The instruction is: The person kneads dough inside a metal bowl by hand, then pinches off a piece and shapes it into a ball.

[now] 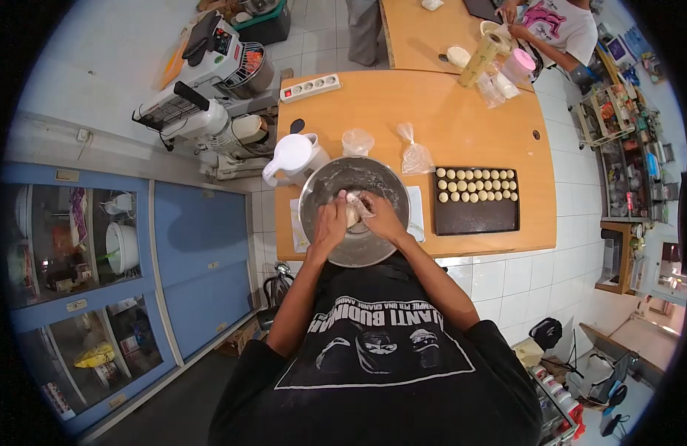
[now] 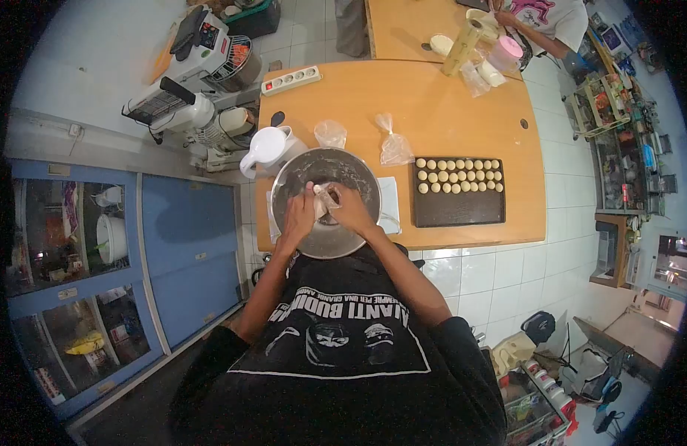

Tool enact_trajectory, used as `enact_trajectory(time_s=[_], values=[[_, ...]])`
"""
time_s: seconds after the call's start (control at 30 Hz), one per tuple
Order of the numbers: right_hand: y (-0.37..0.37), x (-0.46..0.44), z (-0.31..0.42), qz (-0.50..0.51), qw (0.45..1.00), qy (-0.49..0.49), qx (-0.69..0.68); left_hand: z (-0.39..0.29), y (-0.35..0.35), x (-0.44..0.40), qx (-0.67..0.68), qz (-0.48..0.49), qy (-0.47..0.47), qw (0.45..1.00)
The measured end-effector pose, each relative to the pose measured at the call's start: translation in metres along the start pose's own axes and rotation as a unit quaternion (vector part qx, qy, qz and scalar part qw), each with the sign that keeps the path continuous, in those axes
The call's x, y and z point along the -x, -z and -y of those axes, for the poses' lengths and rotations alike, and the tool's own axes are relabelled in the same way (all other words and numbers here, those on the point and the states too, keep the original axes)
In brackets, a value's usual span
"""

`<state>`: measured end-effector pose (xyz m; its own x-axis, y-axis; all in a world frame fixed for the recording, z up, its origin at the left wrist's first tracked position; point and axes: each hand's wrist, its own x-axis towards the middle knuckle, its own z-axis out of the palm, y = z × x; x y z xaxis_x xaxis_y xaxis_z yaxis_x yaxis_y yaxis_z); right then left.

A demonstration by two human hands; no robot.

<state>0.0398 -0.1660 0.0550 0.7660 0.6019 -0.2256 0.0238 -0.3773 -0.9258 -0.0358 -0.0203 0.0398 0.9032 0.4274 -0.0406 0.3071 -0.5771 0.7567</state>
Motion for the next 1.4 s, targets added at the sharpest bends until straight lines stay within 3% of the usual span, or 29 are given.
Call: enact_trajectory(time_s=[0.03,0.13,0.17,0.2,0.23,0.33,0.37,0.4,0.43,0.5,0.57,0.6,0.63,0.7,0.77,0.87,0.9,0.93,0.97,1.0,1.13,1.2,1.23,1.3,1.33,1.4], values=[[0.002,0.001,0.004,0.0,1.0,-0.001,-0.001,0.001,-0.002,0.0,0.03,-0.041,-0.044,0.998],[0.004,0.0,0.005,0.021,0.999,-0.043,-0.02,-0.002,0.003,-0.007,0.129,-0.011,-0.006,0.992],[0.001,0.0,-0.002,-0.031,0.999,0.016,-0.033,-0.003,0.006,-0.006,0.129,-0.011,-0.006,0.992],[-0.002,-0.001,-0.009,-0.083,0.993,0.076,-0.045,-0.005,0.01,-0.006,0.189,0.048,0.079,0.978],[-0.008,-0.005,-0.021,-0.083,0.993,0.078,-0.045,-0.009,0.014,-0.006,0.247,0.106,0.161,0.95],[-0.017,-0.009,-0.024,-0.155,0.972,0.154,-0.087,-0.031,0.021,-0.001,0.157,0.075,0.163,0.971],[-0.015,-0.005,-0.021,-0.132,0.981,0.085,-0.117,-0.026,0.014,0.0,0.156,0.075,0.163,0.971],[-0.013,-0.003,-0.011,-0.108,0.983,0.016,-0.146,-0.014,0.002,0.0,0.091,0.012,0.055,0.994],[-0.013,-0.003,-0.007,-0.108,0.983,0.015,-0.146,-0.013,-0.002,0.0,0.023,-0.05,-0.055,0.997],[-0.012,-0.006,-0.001,-0.101,0.979,-0.148,-0.093,-0.015,-0.005,0.003,0.026,-0.028,-0.026,0.999],[-0.019,-0.013,-0.025,-0.147,0.984,-0.103,-0.018,-0.026,-0.002,0.004,0.029,-0.008,0.001,1.0],[-0.019,-0.013,-0.02,-0.19,0.979,-0.058,0.056,-0.033,-0.001,0.006,0.168,0.007,0.12,0.978],[-0.018,-0.011,-0.016,-0.188,0.979,-0.059,0.057,-0.037,-0.003,0.008,0.301,0.021,0.235,0.924],[-0.013,-0.004,0.003,-0.143,0.985,-0.095,0.035,-0.035,-0.013,0.011,0.363,-0.003,0.242,0.9],[-0.009,0.005,0.017,-0.156,0.986,-0.056,0.011,-0.016,-0.026,0.007,0.423,-0.032,0.243,0.872],[-0.014,0.011,0.022,-0.161,0.987,0.007,-0.026,0.0,-0.037,0.004,0.593,0.081,0.202,0.775],[-0.014,0.012,0.021,-0.157,0.986,0.038,-0.038,-0.017,-0.025,0.007,0.594,0.08,0.205,0.774],[-0.014,0.012,0.018,-0.156,0.986,0.036,-0.036,-0.036,-0.01,0.009,0.613,0.103,0.26,0.739],[-0.013,0.01,0.014,-0.181,0.976,0.107,0.054,-0.044,-0.001,0.009,0.628,0.125,0.313,0.701],[-0.011,0.009,0.017,-0.203,0.952,0.177,0.143,-0.041,0.002,0.007,0.642,0.162,0.293,0.69],[-0.005,0.009,0.028,-0.254,0.922,0.171,0.237,-0.032,0.005,0.01,0.625,0.181,0.271,0.71],[-0.006,0.011,0.023,-0.232,0.908,0.146,0.316,-0.017,-0.01,0.01,0.577,0.085,0.271,0.766],[-0.007,0.01,0.02,-0.232,0.908,0.146,0.317,0.0,-0.022,0.008,0.578,0.086,0.271,0.765],[-0.008,0.008,0.017,-0.209,0.942,0.127,0.227,0.015,-0.036,0.002,0.528,-0.002,0.258,0.809],[-0.007,0.009,0.017,-0.21,0.942,0.127,0.228,0.012,-0.033,0.003,0.528,-0.001,0.259,0.809],[-0.006,0.009,0.018,-0.133,0.981,0.135,0.033,0.001,-0.026,0.004,0.354,-0.068,0.195,0.912]])
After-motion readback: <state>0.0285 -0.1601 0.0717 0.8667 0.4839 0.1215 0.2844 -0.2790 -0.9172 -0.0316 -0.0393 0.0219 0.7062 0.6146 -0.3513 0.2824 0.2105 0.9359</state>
